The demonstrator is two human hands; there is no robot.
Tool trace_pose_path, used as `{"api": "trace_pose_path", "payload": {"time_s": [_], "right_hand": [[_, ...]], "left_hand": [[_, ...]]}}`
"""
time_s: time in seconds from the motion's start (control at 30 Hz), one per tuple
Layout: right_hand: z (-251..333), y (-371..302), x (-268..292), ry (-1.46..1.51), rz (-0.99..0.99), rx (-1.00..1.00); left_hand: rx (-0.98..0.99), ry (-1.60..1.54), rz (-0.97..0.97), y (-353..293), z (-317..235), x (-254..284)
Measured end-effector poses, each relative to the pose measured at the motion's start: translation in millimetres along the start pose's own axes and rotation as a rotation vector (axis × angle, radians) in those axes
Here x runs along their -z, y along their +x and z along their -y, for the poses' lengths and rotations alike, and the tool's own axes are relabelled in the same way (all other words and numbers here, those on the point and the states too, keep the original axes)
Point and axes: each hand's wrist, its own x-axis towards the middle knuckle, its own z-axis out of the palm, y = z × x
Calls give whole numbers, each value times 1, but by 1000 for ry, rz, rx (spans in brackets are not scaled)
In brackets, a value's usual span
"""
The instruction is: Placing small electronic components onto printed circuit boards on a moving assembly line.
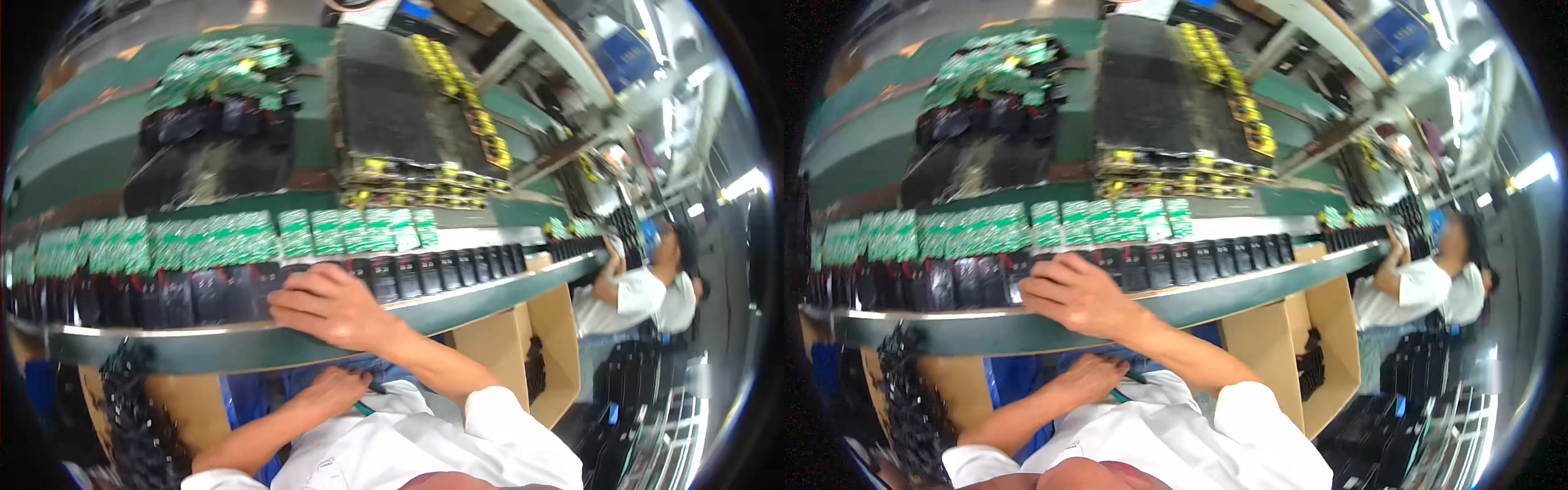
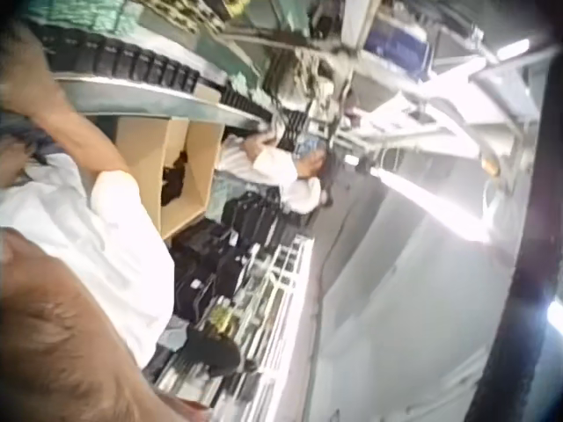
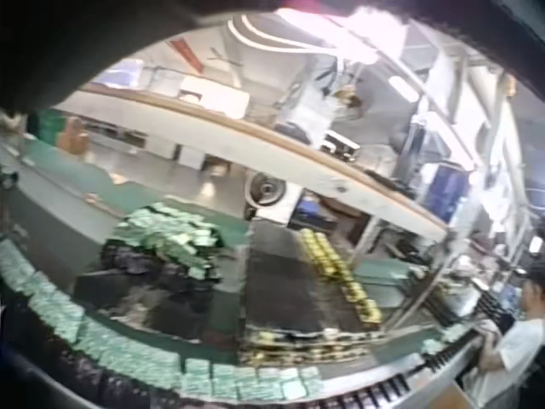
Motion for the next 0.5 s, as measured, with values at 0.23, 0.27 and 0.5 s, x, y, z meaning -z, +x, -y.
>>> {"api": "trace_pose_path", "payload": {"time_s": [0.23, 0.27, 0.5], "right_hand": [[6, -11, -1, 65, -79, -104], [6, -13, 2, 69, -116, -122], [20, -59, 53, 194, -277, -472]], "left_hand": [[-18, -13, 39, 1, -1, 3], [-8, -21, 34, 1, -1, 4], [-41, -116, -118, 8, 8, -11]]}}
